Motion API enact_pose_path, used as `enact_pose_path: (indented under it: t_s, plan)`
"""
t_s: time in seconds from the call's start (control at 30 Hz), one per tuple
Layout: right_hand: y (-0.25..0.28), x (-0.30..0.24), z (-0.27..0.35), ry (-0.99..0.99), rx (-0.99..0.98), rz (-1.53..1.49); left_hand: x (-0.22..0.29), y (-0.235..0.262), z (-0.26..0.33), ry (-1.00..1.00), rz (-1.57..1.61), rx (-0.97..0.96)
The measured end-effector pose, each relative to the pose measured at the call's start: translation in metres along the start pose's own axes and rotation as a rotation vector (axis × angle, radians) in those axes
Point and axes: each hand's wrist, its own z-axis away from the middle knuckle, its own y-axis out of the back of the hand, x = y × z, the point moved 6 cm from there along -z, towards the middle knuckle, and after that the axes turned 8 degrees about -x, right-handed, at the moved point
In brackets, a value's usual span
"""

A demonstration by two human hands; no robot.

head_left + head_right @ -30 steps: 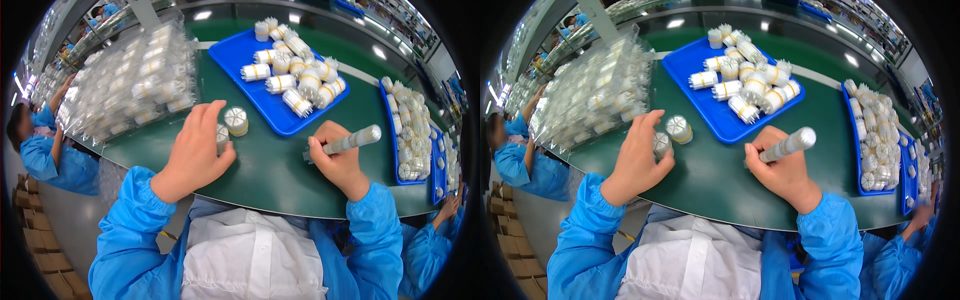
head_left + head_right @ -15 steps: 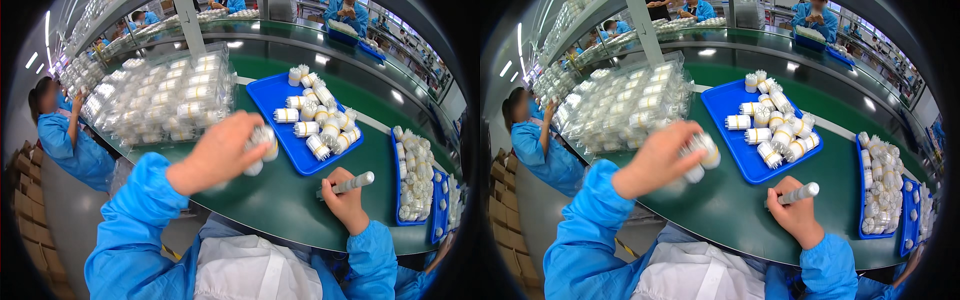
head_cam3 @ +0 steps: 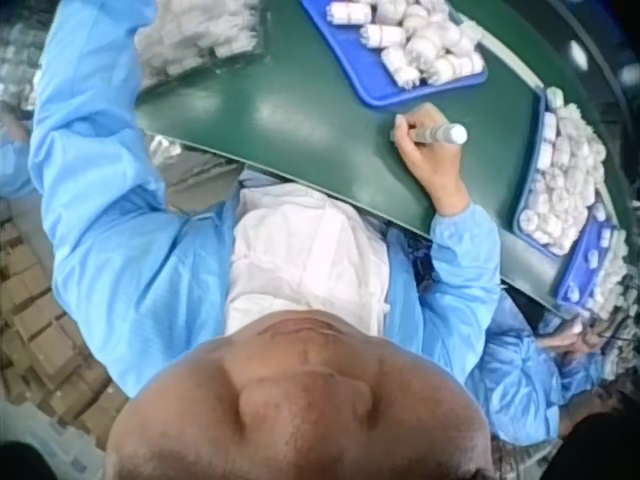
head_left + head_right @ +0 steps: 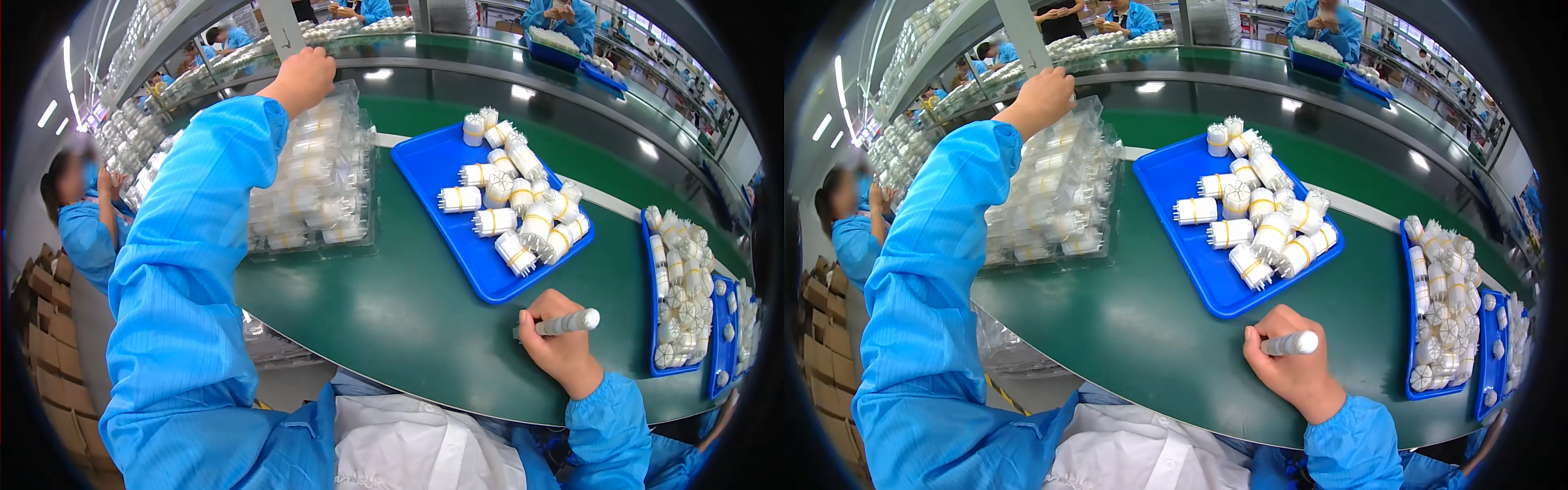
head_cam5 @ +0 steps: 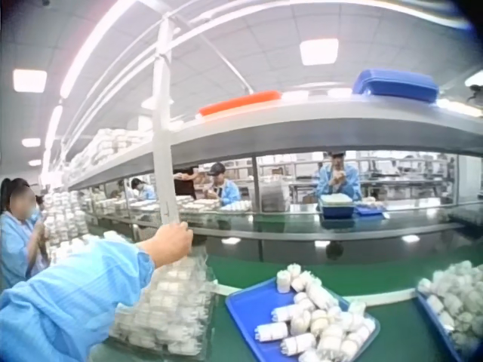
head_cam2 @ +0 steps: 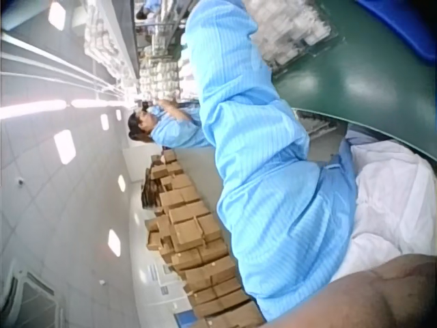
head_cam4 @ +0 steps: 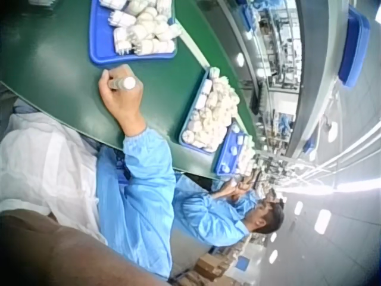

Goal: The person inserts a white cylindrical component into a small circular base using a clear plastic tool. They repeat this action for multiple units, picking them from a blue tray and placing the finished assemblies into a clear plastic packaging tray.

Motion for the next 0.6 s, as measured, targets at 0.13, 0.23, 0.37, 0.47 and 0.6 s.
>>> enact_pose_path:
  t_s: [0.13, 0.23, 0.37, 0.47, 0.6]
  plan:
    - [0.002, -0.001, 0.002, 0.002, 0.005, 0.024, 0.004, 0.024, -0.01, 0.02, 0.242, 0.136]
    - [0.001, -0.005, 0.0, 0.035, 0.006, 0.037, -0.01, 0.042, -0.004, 0.129, 0.31, 0.027]
    - [0.0, -0.009, -0.003, 0.04, -0.002, 0.029, 0.008, 0.11, 0.046, 0.011, 0.61, 0.211]
    - [0.002, -0.002, 0.0, 0.059, 0.029, 0.047, 0.111, 0.175, 0.096, -0.175, 0.955, 0.139]
    - [0.002, 0.003, -0.002, 0.066, 0.045, 0.052, 0.223, 0.189, 0.143, -0.461, 1.032, 0.213]
